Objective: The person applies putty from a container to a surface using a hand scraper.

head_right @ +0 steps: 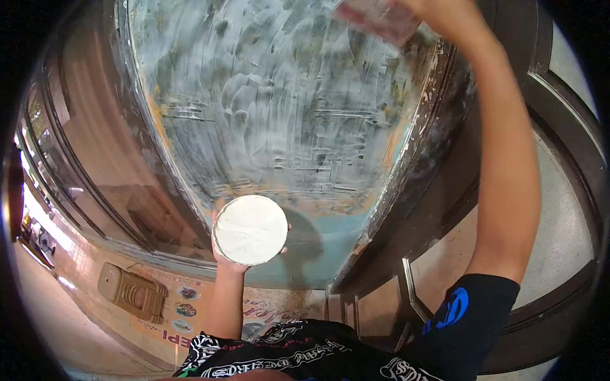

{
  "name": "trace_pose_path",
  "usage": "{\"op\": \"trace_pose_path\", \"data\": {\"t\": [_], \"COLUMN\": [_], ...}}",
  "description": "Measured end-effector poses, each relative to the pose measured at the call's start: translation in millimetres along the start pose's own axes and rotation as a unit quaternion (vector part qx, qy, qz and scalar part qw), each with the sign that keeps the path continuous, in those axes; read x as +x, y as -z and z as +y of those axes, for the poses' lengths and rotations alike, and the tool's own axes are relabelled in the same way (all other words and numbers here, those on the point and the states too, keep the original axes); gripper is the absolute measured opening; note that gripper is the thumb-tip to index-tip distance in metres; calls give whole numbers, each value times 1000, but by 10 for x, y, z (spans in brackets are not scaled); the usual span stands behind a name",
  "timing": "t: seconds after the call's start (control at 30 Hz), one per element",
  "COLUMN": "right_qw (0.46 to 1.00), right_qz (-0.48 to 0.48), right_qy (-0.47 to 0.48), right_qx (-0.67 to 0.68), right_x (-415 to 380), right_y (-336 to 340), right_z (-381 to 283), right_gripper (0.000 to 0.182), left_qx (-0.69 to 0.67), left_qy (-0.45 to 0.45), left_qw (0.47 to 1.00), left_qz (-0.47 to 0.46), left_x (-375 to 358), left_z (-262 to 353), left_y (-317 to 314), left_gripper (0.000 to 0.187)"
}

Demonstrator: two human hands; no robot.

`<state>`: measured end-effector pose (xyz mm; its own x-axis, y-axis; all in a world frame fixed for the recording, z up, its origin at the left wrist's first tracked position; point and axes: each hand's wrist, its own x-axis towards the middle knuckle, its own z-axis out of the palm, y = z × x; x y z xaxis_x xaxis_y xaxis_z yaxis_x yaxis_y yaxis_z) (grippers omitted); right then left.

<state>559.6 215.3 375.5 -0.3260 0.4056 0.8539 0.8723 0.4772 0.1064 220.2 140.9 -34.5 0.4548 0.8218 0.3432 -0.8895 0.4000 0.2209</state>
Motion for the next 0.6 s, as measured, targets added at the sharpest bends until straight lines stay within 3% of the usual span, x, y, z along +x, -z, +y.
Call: {"op": "trace_pose_path", "data": {"t": [0.07,0.13,0.2,0.27,0.33,0.37,0.5,0.53,0.57,0.6], "right_qw": [996,999,989,971,937,938,984,985,996,999], "right_qz": [22,33,-140,-212,-335,-333,-103,-60,-23,14], "right_qy": [-80,-36,38,103,39,39,-18,69,-2,33], "right_qx": [-25,-17,40,37,-91,-94,-142,-144,-90,-1], "right_x": [-55,-137,-381,-792,-962,-927,-441,-168,-14,53], "right_y": [394,268,-74,-627,-800,-759,-251,-82,85,277], "right_z": [-543,-371,-251,-302,-522,-483,-211,141,238,59], "right_gripper": [18,18,29,26,25,25,29,32,30,17], "left_qx": [-13,-2,1,2,0,-14,-17,-5,14,14], "left_qy": [0,-10,-1,-9,6,8,3,-3,-2,-3], "left_qw": [1000,1000,1000,999,1000,1000,1000,999,999,999], "left_qz": [7,-5,11,39,28,18,24,43,40,40], "left_x": [-14,-19,-22,-9,-6,-19,-45,-47,-40,-43], "left_z": [6,10,11,-8,-35,-44,-43,-34,-15,-3], "left_y": [-21,11,67,71,47,61,78,92,127,140], "left_gripper": [93,92,92,92,92,92,93,93,94,94]}}
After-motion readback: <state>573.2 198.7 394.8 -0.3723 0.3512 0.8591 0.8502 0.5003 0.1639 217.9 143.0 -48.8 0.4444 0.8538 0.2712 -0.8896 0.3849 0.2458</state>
